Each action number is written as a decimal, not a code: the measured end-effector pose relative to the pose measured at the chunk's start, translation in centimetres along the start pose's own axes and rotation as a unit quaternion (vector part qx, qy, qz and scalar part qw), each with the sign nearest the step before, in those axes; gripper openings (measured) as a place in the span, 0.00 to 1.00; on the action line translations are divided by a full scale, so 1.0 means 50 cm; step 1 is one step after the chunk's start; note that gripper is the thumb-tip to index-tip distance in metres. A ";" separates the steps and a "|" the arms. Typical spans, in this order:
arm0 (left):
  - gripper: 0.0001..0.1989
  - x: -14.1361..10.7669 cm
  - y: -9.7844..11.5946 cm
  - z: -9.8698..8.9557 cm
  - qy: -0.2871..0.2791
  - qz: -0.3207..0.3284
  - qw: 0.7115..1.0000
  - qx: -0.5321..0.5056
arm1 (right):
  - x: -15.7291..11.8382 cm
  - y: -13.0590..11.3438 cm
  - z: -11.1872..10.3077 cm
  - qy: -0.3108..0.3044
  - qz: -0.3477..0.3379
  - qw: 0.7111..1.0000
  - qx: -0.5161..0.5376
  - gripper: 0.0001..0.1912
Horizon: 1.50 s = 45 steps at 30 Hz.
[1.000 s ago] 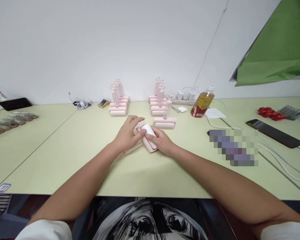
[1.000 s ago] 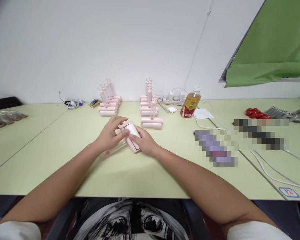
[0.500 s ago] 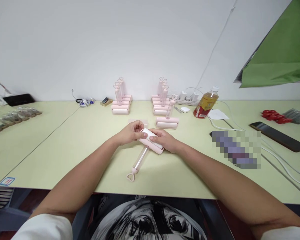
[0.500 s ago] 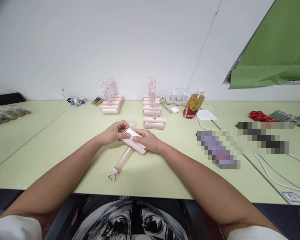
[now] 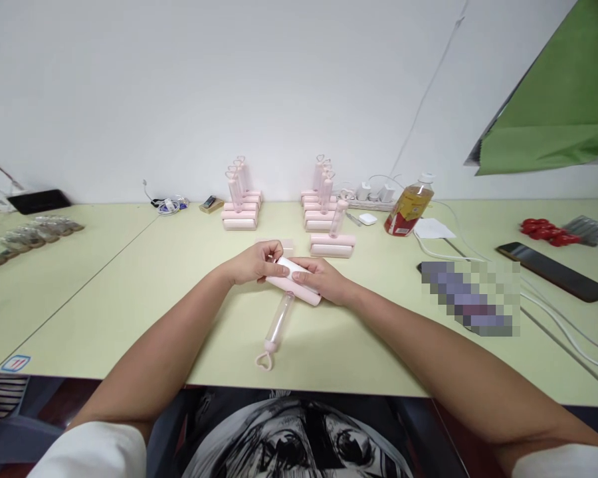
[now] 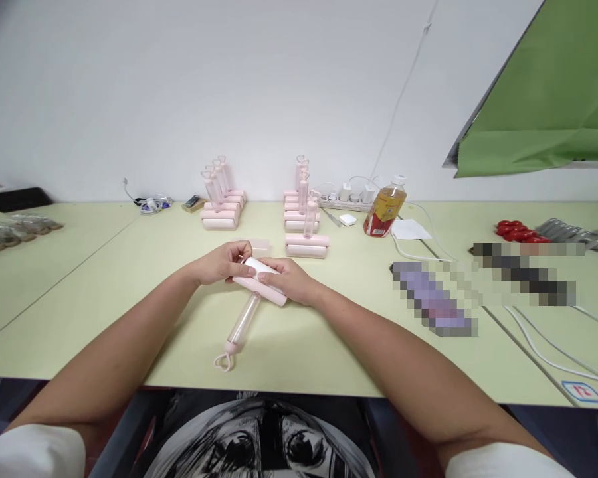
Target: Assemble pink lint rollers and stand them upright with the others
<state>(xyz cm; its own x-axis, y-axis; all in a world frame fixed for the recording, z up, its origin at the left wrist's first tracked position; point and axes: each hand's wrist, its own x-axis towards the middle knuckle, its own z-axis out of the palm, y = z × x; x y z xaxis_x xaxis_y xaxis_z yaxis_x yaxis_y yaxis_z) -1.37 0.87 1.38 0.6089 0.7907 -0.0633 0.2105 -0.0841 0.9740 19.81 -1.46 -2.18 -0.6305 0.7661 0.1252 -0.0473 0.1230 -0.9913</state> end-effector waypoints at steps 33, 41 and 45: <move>0.21 -0.002 -0.039 -0.017 0.116 0.002 0.987 0.112 | 0.003 0.040 -0.051 0.167 0.021 0.984 -0.065 0.24; 0.21 -0.001 -0.033 -0.016 0.146 0.013 0.983 0.112 | 0.011 0.052 -0.058 0.161 0.019 0.982 0.094 0.24; 0.22 0.004 -0.037 -0.016 0.163 0.024 0.980 0.113 | 0.011 0.053 -0.059 0.162 0.027 0.980 0.115 0.21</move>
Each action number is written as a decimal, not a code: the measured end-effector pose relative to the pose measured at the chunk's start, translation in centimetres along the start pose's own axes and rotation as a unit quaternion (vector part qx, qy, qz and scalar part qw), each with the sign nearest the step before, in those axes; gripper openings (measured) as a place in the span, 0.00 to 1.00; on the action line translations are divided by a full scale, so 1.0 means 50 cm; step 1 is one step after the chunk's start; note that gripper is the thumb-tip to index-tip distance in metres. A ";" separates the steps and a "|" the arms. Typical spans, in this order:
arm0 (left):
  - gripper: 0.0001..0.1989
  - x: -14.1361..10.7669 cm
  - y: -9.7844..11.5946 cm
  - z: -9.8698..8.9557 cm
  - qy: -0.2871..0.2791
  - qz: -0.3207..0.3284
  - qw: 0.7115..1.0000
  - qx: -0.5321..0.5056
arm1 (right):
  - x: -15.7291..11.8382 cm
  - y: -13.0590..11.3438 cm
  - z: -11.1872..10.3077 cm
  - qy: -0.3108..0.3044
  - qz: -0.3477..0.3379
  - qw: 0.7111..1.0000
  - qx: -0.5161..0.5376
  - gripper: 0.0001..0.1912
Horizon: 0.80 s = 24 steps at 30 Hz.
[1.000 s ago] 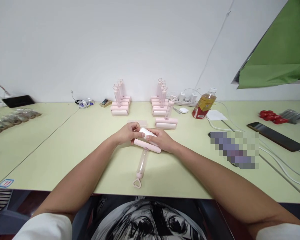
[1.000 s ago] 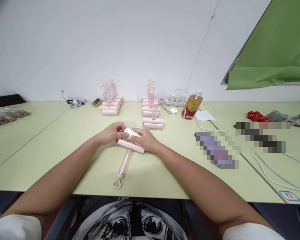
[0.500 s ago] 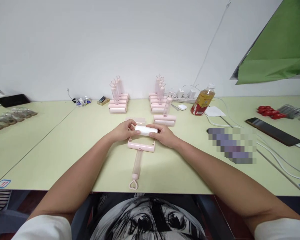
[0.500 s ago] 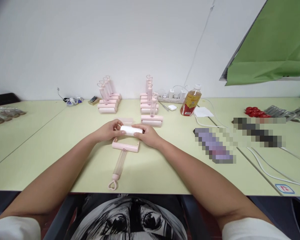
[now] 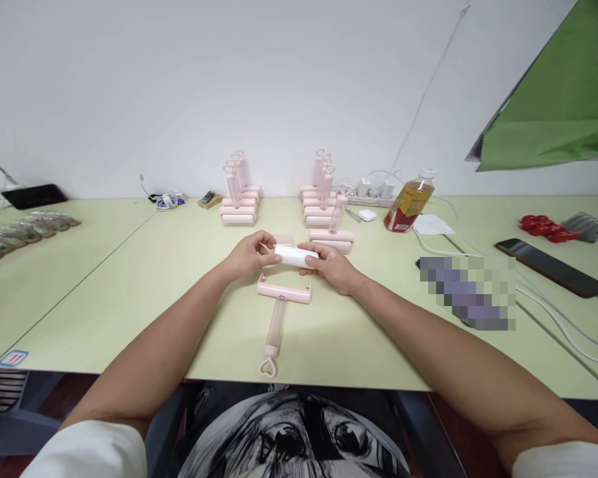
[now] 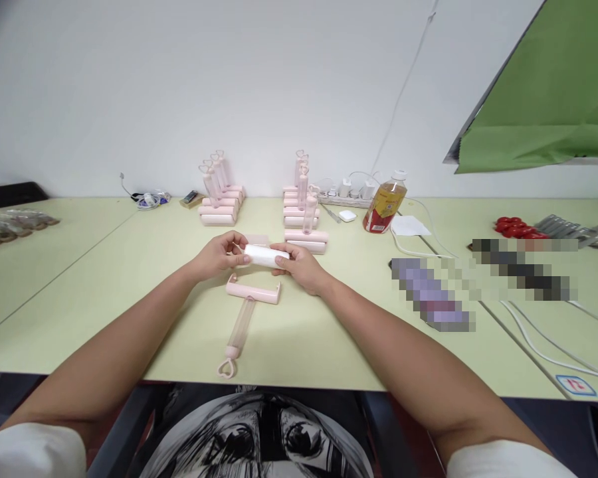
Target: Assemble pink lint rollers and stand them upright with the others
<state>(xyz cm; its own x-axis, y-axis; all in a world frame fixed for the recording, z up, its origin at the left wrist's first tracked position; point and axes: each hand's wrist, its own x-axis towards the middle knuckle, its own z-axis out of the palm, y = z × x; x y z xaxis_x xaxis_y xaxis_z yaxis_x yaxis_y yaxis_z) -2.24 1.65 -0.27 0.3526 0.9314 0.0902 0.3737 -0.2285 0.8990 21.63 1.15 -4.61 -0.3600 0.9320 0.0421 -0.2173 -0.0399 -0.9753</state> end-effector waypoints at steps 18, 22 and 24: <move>0.25 0.003 -0.015 -0.007 -0.052 -0.037 0.984 -0.166 | -0.008 -0.024 0.009 -0.006 0.104 0.985 0.136 0.17; 0.23 0.004 -0.021 -0.016 -0.050 -0.054 0.986 -0.148 | -0.012 -0.028 0.012 -0.028 0.119 0.986 0.114 0.18; 0.24 0.005 -0.021 -0.017 -0.053 -0.059 0.986 -0.149 | -0.013 -0.028 0.013 -0.037 0.116 0.986 0.112 0.19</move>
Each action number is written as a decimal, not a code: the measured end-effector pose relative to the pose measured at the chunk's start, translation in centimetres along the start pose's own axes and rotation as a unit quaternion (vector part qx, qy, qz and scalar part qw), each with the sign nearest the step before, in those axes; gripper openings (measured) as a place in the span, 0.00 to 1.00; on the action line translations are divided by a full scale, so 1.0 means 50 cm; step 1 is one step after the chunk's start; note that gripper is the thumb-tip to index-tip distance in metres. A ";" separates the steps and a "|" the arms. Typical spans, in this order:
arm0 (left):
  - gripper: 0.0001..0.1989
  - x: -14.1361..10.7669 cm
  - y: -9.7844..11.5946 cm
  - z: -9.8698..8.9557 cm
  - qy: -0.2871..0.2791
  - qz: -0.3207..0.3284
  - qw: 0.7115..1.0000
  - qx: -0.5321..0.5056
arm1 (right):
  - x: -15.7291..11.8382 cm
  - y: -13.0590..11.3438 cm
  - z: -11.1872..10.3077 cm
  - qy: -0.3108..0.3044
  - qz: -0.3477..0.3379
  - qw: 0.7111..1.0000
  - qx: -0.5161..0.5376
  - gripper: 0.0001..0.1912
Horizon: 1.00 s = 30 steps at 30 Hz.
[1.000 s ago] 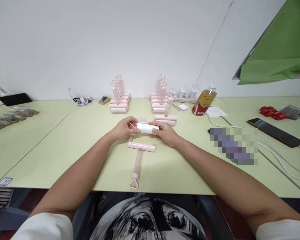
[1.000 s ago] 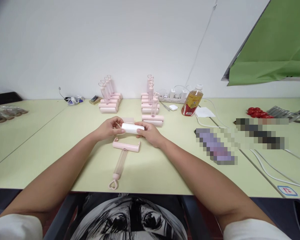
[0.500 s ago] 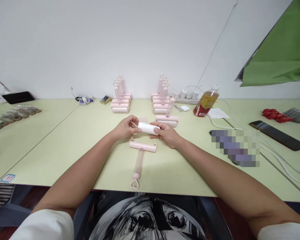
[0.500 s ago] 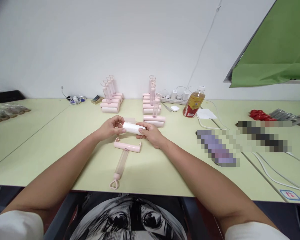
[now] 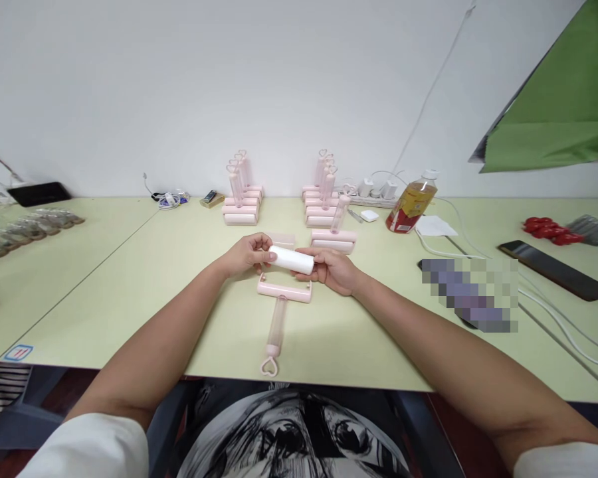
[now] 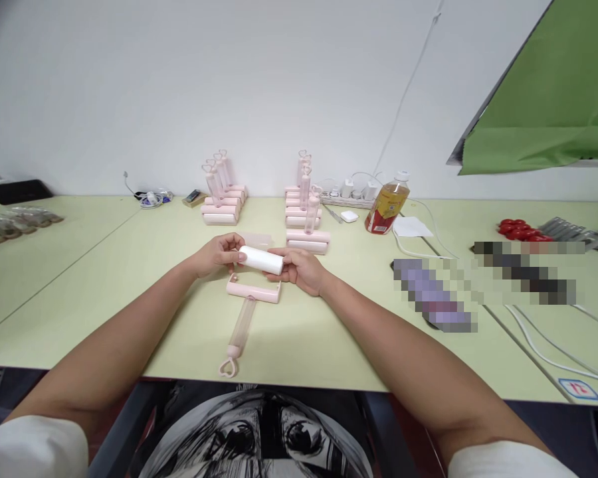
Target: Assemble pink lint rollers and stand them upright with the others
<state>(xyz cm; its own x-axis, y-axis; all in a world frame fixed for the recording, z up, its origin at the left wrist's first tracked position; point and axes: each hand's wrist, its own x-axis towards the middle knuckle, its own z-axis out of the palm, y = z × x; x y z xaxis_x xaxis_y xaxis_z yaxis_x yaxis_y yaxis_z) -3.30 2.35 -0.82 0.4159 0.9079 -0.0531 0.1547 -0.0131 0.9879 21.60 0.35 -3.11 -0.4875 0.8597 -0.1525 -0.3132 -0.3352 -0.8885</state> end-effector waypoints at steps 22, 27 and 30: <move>0.27 0.007 -0.009 -0.005 -0.009 -0.009 0.999 -0.045 | 0.000 -0.002 -0.002 -0.010 -0.012 1.000 0.008 0.16; 0.27 0.009 -0.012 -0.008 -0.010 -0.012 0.999 -0.044 | -0.002 -0.004 -0.001 -0.019 -0.010 1.000 -0.007 0.16; 0.26 0.010 -0.014 -0.009 -0.010 -0.013 0.999 -0.044 | -0.002 -0.006 -0.001 -0.022 -0.012 1.000 -0.008 0.15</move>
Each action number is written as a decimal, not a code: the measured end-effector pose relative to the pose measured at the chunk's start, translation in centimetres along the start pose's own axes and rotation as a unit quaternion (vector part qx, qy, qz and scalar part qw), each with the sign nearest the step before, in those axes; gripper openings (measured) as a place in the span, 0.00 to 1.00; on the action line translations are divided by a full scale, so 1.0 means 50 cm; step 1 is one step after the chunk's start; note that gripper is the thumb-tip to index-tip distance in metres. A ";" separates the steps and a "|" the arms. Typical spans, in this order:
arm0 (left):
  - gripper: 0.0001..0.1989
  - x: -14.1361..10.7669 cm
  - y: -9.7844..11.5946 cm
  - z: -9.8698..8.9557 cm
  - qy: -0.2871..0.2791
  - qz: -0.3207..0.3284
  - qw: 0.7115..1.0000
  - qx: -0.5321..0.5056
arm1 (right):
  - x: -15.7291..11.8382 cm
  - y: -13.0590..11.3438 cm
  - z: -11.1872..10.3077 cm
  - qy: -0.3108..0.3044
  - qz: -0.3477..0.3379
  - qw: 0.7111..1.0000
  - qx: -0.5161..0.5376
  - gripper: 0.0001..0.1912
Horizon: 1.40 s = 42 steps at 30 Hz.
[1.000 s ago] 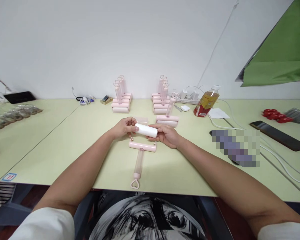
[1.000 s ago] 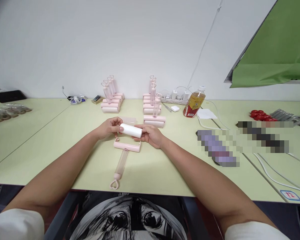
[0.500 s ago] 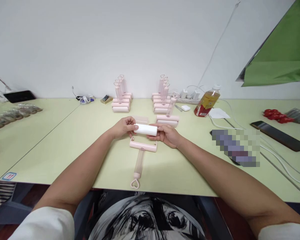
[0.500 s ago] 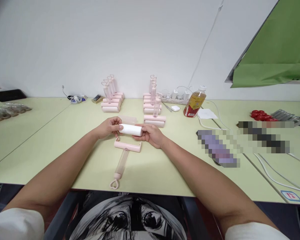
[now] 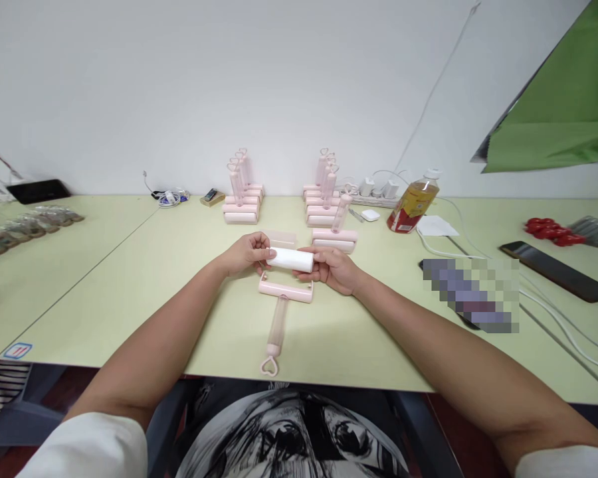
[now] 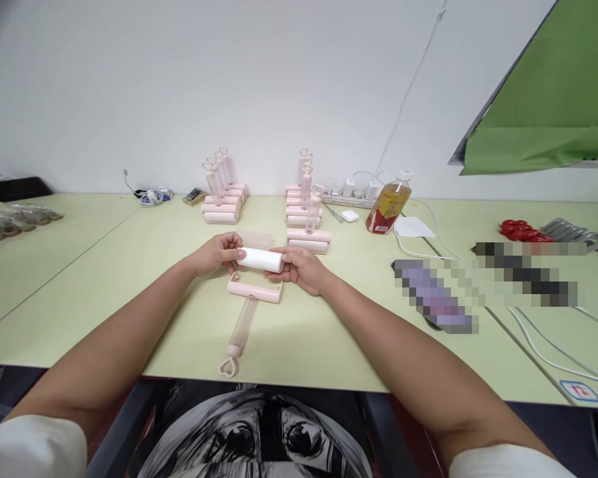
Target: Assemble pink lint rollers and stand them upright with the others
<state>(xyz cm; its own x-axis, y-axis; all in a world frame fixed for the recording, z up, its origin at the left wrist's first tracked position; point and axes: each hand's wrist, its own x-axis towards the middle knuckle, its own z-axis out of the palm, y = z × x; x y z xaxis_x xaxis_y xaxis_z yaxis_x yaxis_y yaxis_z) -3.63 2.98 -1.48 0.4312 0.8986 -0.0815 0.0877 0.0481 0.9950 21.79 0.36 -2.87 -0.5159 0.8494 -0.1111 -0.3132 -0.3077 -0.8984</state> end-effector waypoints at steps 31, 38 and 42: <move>0.26 -0.008 0.018 0.007 0.036 0.046 0.998 0.021 | 0.007 0.006 -0.007 0.010 -0.039 0.999 -0.005 0.11; 0.24 -0.009 0.022 0.008 0.063 0.063 0.995 0.045 | 0.004 0.007 0.004 0.031 -0.024 0.999 -0.004 0.17; 0.25 -0.006 0.019 0.004 0.078 0.069 0.994 0.046 | -0.001 0.001 0.007 0.030 -0.030 0.998 0.038 0.23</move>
<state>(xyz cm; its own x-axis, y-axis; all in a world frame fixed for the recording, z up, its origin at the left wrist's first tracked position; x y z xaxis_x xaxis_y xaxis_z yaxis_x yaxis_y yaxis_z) -3.50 2.66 -0.52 0.3009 0.9510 0.0715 0.1217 -0.1127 0.9862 21.50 0.15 -2.74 -0.4470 0.8904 -0.0857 -0.4031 -0.2860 -0.8693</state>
